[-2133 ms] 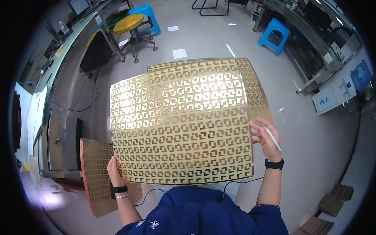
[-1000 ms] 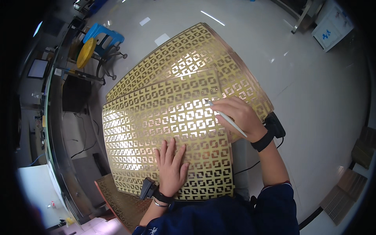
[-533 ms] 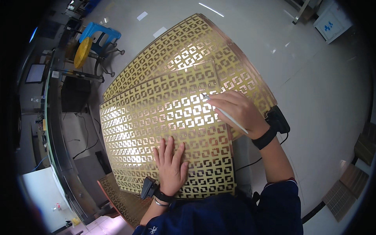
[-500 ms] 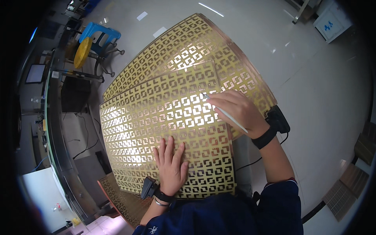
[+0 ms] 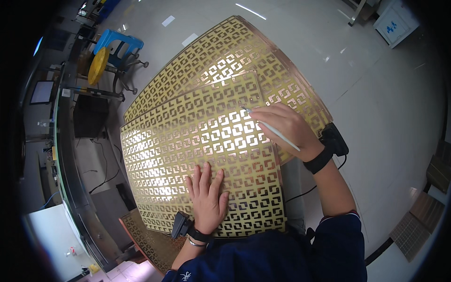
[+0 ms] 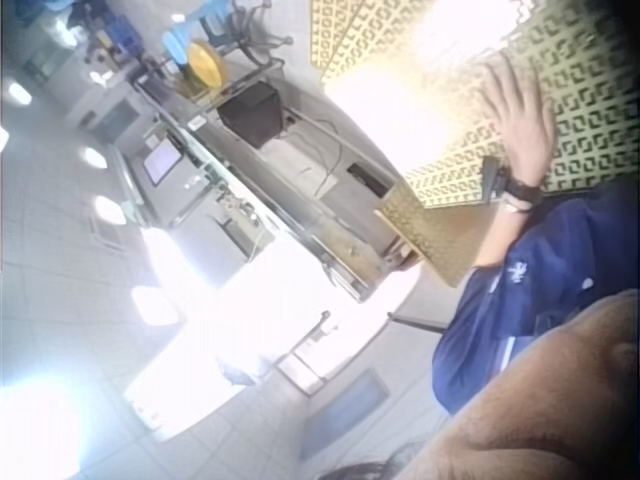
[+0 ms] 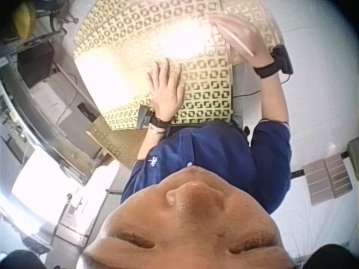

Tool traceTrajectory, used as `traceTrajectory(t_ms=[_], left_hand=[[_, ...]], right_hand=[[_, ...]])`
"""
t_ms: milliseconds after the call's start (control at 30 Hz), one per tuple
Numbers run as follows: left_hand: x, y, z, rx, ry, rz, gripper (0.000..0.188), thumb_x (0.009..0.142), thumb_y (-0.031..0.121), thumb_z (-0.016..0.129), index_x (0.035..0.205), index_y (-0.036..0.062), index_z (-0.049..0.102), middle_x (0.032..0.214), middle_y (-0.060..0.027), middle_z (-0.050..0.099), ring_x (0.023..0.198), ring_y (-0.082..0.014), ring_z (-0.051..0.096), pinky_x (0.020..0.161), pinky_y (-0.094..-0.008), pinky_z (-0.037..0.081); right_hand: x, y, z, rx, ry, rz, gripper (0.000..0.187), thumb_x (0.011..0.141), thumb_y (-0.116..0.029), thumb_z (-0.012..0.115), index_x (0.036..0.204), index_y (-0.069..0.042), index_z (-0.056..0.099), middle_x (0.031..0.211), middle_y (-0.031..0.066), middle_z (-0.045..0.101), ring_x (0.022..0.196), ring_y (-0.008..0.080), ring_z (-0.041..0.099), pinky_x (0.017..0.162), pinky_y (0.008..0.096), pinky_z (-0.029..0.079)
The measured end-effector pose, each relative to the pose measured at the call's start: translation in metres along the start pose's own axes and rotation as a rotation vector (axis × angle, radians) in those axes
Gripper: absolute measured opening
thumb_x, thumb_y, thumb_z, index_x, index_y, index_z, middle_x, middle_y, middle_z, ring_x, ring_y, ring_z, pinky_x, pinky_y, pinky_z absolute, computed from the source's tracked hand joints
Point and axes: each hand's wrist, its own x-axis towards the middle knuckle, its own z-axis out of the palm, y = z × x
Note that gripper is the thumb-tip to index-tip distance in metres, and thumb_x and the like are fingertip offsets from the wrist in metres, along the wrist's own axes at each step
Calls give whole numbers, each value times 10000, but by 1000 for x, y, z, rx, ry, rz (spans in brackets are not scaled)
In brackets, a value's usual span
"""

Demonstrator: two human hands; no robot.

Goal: Inspecting and marking patterned gold sheets in a workshop environment.

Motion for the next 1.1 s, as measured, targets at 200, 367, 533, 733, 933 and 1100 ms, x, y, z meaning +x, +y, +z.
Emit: traceTrajectory(t_ms=[200,367,533,733,933,1100], left_hand=[[0,0,0,-1,-2,-3,519,805,191,571,1307,124,462,1435,-166,301,1350,-386,193,1090,-551,58],[0,0,0,3,4,0,510,811,196,566,1306,123,464,1434,-170,301,1349,-389,192,1091,-549,55],[0,0,0,3,1,2,504,816,199,560,1304,122,466,1434,-171,301,1350,-389,192,1090,-550,52],[0,0,0,5,3,1,497,820,202,555,1301,117,469,1435,-170,299,1350,-388,192,1089,-550,52],[0,0,0,3,1,-4,488,822,202,551,1297,116,474,1437,-168,296,1352,-387,187,1089,-551,52],[0,0,0,6,4,-5,485,824,207,547,1295,116,476,1438,-167,296,1353,-386,184,1090,-548,54]], right_hand=[[1,-2,-1,37,5,29,259,788,-33,625,1046,-29,637,1039,90,648,956,244,600,837,346,484],[2,-3,0,43,14,32,243,809,-53,604,1048,-27,636,1030,105,647,949,257,602,836,349,483],[2,-3,-4,115,6,89,240,830,-78,587,1059,-20,630,1028,120,646,945,276,603,838,358,481],[2,-3,-3,45,25,58,230,828,-78,590,1046,-23,639,1025,116,648,955,270,605,838,359,484],[2,-3,-2,60,9,49,220,818,-63,597,1031,-31,646,1025,109,651,958,259,605,842,349,483],[3,-5,-3,58,20,54,224,815,-65,601,1031,-25,644,1025,111,651,955,257,607,841,350,482]])
